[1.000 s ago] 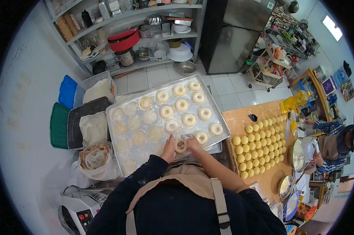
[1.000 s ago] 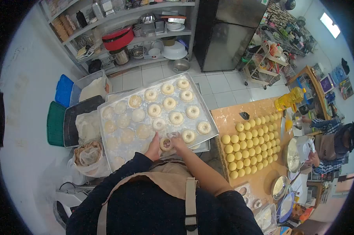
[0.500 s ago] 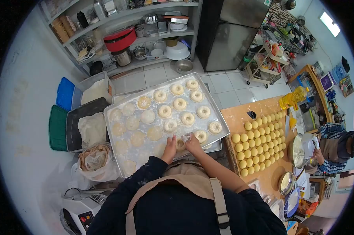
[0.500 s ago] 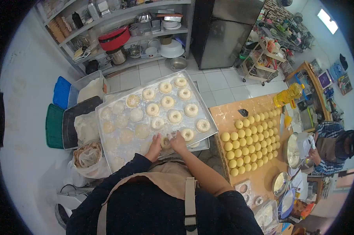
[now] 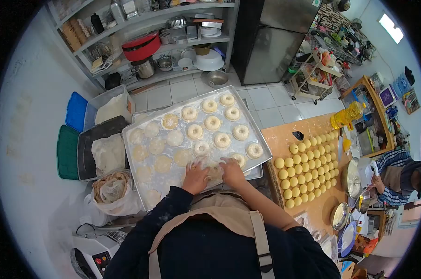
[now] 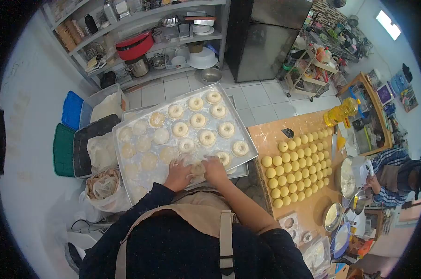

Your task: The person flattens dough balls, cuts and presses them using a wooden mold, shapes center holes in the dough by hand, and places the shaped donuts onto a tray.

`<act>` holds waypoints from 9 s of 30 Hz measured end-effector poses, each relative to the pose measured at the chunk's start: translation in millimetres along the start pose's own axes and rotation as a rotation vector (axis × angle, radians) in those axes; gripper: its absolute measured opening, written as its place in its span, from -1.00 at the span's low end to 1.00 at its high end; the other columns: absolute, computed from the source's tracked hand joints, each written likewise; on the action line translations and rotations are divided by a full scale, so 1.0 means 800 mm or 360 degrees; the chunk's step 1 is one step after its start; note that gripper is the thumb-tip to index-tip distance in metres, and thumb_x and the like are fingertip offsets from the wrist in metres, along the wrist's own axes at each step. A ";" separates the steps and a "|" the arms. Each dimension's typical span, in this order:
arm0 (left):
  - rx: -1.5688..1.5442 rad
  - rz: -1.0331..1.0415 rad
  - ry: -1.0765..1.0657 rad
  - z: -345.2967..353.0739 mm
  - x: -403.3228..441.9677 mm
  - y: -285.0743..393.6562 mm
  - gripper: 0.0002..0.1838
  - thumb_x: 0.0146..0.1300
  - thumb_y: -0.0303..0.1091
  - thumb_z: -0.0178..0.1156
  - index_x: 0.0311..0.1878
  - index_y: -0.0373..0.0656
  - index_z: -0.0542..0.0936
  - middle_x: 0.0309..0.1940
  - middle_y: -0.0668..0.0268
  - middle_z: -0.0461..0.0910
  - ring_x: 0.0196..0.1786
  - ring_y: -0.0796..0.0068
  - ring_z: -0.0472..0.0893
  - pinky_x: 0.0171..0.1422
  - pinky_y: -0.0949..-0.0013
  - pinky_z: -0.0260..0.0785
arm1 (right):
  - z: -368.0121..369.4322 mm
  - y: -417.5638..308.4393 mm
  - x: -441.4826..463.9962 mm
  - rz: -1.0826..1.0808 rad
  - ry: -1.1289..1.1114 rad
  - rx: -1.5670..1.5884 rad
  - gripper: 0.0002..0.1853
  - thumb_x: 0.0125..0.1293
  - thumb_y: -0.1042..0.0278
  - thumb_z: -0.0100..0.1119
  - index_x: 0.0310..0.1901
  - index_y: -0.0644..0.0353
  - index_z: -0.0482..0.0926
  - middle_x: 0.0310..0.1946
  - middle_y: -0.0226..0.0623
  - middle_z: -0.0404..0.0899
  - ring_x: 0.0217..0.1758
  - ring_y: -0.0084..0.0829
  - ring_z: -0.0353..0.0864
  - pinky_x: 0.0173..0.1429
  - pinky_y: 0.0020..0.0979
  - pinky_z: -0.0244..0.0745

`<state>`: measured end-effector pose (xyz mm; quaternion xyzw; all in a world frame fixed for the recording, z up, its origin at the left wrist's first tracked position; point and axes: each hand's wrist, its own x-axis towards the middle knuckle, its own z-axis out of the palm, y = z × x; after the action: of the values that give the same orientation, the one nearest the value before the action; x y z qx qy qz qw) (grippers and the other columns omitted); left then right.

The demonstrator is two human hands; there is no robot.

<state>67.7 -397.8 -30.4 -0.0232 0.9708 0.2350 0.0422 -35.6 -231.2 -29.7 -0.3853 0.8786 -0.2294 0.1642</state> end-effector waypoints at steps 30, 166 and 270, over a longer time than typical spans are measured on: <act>0.0082 0.0531 0.0106 -0.006 0.089 0.119 0.07 -0.11 -0.17 0.43 0.46 -0.11 0.03 0.49 -0.07 -0.17 0.51 -0.15 -0.16 0.45 -0.25 -0.30 | -0.069 0.098 -0.171 0.0799 0.0929 0.0190 -0.30 0.03 0.34 0.32 0.26 0.16 0.30 0.21 0.07 0.32 0.30 0.03 0.29 0.36 -0.07 0.20; 0.0495 0.2337 -0.1182 0.287 0.071 0.546 -0.11 -0.26 -0.05 0.47 0.23 -0.09 0.38 0.24 0.00 0.34 0.31 0.00 0.34 0.42 -0.07 0.07 | -0.036 0.161 -0.571 0.2023 0.1026 0.0021 -0.78 0.04 0.61 0.08 -0.24 0.18 0.55 -0.25 -0.08 0.49 -0.16 -0.06 0.57 -0.12 -0.09 0.50; 0.0540 0.2242 -0.1257 0.288 0.069 0.542 -0.09 -0.24 -0.10 0.47 0.29 -0.03 0.35 0.29 0.03 0.31 0.36 0.00 0.29 0.45 -0.07 0.04 | -0.049 0.165 -0.579 0.2086 0.0754 0.0008 -0.77 -0.04 0.55 0.15 -0.28 0.15 0.58 -0.26 -0.10 0.52 -0.15 -0.09 0.61 -0.14 -0.10 0.53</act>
<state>0.8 91.8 -42.7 0.6821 0.6937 0.0474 0.2262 167.8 207.2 -14.8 0.2852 0.9417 -0.1628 0.0734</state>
